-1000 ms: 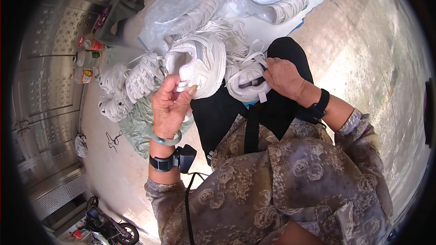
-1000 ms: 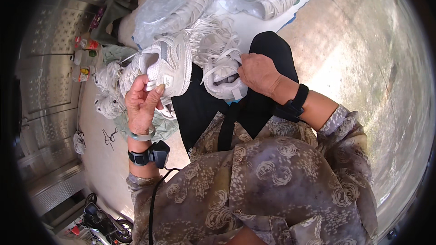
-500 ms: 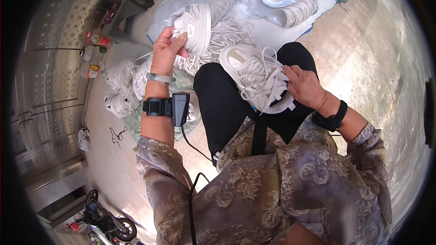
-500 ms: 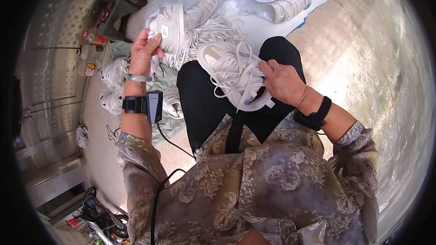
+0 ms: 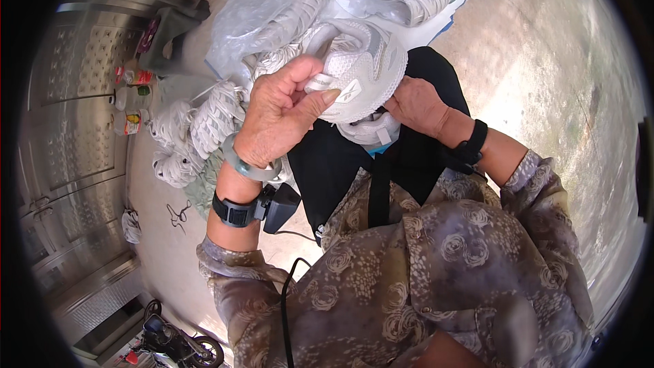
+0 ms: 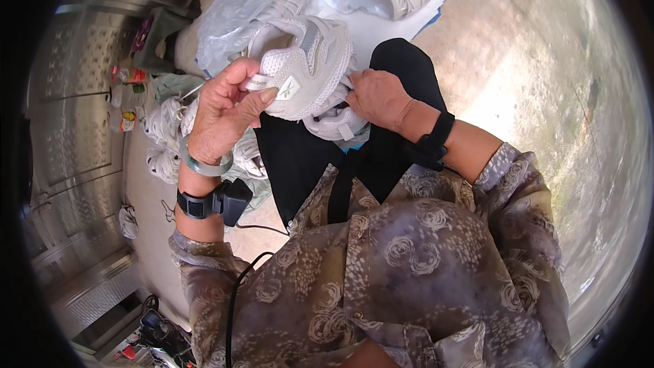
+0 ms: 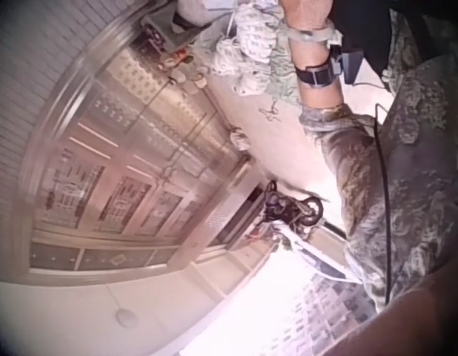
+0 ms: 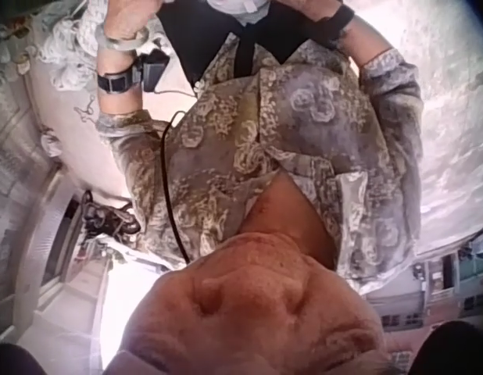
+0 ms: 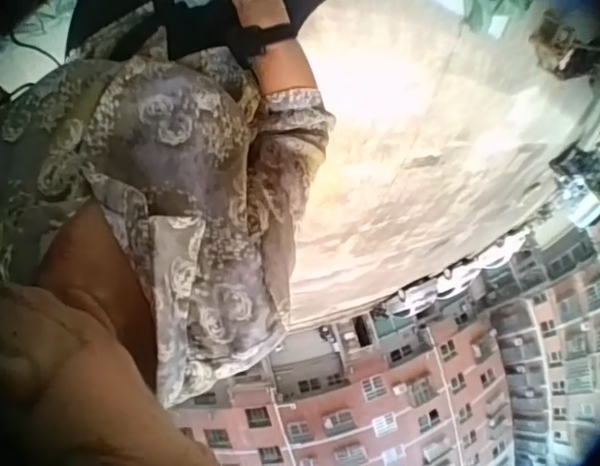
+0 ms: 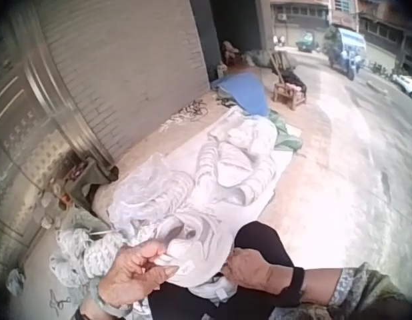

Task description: Lacing white sneakers while sitting on the floor in a workshop environment.

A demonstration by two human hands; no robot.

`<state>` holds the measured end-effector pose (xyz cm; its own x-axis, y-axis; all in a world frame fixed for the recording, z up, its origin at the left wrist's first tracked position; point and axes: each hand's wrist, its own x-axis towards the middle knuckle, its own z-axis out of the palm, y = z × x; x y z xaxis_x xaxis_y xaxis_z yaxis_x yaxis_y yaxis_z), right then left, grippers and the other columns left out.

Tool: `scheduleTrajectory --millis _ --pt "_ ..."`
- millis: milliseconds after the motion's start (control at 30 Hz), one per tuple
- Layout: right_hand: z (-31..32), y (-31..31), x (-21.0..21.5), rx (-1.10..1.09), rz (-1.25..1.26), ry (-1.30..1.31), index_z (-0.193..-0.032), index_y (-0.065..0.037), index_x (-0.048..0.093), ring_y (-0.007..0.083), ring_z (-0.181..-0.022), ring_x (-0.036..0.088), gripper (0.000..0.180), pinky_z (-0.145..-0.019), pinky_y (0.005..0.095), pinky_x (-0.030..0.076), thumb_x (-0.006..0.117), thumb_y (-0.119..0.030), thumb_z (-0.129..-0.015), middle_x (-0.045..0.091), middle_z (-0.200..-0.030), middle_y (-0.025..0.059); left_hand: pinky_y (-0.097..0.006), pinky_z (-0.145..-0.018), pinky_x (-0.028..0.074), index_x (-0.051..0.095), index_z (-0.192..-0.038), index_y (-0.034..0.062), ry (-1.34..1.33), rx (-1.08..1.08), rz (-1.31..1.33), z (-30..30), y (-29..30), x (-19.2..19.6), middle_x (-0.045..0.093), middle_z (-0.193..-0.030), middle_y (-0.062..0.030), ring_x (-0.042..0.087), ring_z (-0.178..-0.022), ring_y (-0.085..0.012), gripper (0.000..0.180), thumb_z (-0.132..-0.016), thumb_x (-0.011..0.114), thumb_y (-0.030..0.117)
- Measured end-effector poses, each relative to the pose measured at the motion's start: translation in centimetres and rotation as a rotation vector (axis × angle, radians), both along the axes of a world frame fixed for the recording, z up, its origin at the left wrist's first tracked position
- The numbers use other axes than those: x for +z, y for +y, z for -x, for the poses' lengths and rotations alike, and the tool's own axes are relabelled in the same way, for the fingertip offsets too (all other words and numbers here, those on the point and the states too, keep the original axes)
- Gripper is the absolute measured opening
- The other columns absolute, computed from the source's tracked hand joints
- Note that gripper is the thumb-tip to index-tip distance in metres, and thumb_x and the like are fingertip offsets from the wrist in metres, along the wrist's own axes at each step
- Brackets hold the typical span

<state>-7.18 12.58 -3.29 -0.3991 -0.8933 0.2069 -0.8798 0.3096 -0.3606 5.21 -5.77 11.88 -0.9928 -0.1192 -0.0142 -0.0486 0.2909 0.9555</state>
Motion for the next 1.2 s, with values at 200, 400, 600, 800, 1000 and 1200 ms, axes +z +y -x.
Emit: scheduleTrajectory --millis 200,400,600,800,1000,1200 --pt "3.8 2.4 2.5 -0.213 -0.06 -1.26 -0.103 0.0 0.057 0.0104 -0.057 0.059 0.026 -0.054 0.0207 0.049 0.05 -0.022 -0.091 0.058 -0.074 0.0031 -0.03 -0.052 0.047 0.056 -0.093 0.0026 0.097 -0.12 0.625 -3.0 4.2 -1.4 0.059 -0.069 -0.0117 0.061 -0.06 -0.025 0.022 -0.073 0.066 0.002" --pt "4.0 2.8 3.0 -0.292 0.232 -0.934 -0.101 0.002 0.058 0.0123 -0.066 0.057 0.035 -0.063 0.0234 0.047 0.051 -0.03 -0.09 0.058 -0.077 0.0039 -0.041 -0.056 0.047 0.052 -0.092 0.0051 -0.042 -0.235 0.827 -2.0 6.9 -6.2 0.059 -0.085 -0.0135 0.059 -0.069 -0.0336 0.022 -0.071 0.059 0.003" --pt "1.3 1.7 4.5 -0.006 0.225 -0.478 -0.096 -0.005 0.059 0.0298 -0.077 0.056 0.032 -0.068 0.0349 0.046 0.056 -0.034 -0.083 0.057 -0.085 0.0128 -0.041 -0.053 0.047 0.052 -0.09 0.006 -0.033 -0.33 0.897 -2.1 7.1 -9.4 0.058 -0.081 -0.0122 0.06 -0.064 -0.032 0.022 -0.068 0.058 0.003" --pt "-0.6 2.5 4.1 0.198 0.106 -0.106 -0.095 -0.005 0.053 0.0277 -0.081 0.054 0.03 -0.069 0.036 0.047 0.061 -0.028 -0.077 0.053 -0.086 0.0099 -0.037 -0.048 0.048 0.053 -0.086 0.0071 0.062 -0.407 0.932 -3.8 7.9 -11.9 0.055 -0.076 -0.0103 0.06 -0.058 -0.0264 0.018 -0.068 0.057 0.005" --pt "-0.6 2.8 3.6 0.241 0.109 -0.161 -0.102 -0.006 0.051 0.0289 -0.086 0.052 0.035 -0.073 0.0364 0.046 0.063 -0.026 -0.075 0.051 -0.091 0.0114 -0.036 -0.042 0.047 0.054 -0.088 0.0063 0.123 -0.419 0.92 -4.5 7.2 -12.9 0.052 -0.074 -0.0089 0.059 -0.055 -0.0234 0.016 -0.073 0.056 0.009" --pt "0.7 2.4 4.7 0.213 0.106 -0.44 -0.109 -0.002 0.053 0.0299 -0.075 0.054 0.038 -0.065 0.0352 0.046 0.062 -0.025 -0.079 0.053 -0.087 0.0133 -0.03 -0.051 0.049 0.063 -0.086 0.0025 0.392 -0.181 0.545 -5.5 3.9 -8.6 0.064 -0.079 -0.01 0.061 -0.057 -0.0222 0.016 -0.07 0.064 0.001"
